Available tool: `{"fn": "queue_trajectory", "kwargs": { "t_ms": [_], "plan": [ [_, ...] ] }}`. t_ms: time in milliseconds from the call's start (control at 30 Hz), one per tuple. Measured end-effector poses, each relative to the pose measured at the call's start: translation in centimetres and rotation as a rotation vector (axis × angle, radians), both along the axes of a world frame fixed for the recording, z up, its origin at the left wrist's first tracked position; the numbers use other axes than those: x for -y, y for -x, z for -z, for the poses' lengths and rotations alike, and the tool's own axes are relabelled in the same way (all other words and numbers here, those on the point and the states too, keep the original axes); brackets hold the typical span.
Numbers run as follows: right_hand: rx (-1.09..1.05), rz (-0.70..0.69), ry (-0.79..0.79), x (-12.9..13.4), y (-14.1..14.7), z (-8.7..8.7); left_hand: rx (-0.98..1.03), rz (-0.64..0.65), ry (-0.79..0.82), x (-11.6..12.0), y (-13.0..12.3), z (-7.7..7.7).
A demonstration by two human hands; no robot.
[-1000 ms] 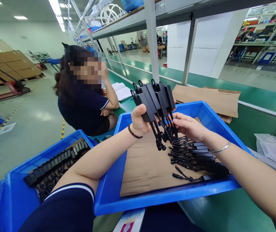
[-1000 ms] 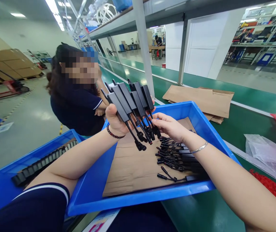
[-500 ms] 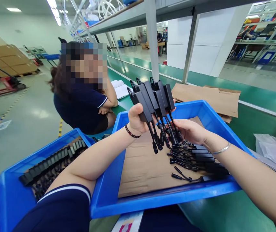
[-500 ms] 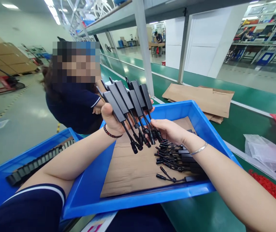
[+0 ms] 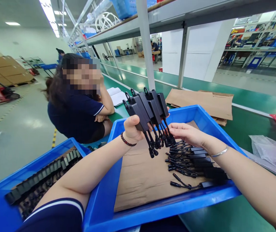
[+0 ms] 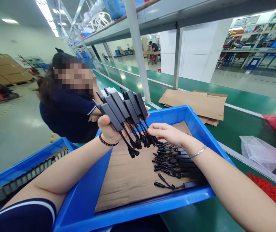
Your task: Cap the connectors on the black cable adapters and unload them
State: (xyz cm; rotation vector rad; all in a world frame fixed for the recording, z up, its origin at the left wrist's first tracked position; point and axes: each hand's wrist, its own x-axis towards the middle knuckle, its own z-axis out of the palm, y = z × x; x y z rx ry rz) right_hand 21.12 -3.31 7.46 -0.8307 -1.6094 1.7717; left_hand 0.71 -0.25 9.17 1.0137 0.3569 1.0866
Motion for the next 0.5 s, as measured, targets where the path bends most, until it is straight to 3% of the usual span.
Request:
{"fn": "queue_trajectory", "kwargs": {
  "t_ms": [200, 333, 500],
  "plan": [
    [0.102, -0.068, -0.078, -0.4, -0.2, 0.9, -0.013, -0.071, -0.113, 0.5, -0.4, -0.6],
    [-0.033, 0.043, -0.008, -0.4, 0.7, 1.2, 0.002, -0.038, -0.124, 0.4, -0.6, -0.6],
    [-0.144, 0.133, -0.002, -0.2, 1.9, 1.0, -0.037, 0.060, -0.070, 0.1, -0.9, 0.6]
  ]
}}
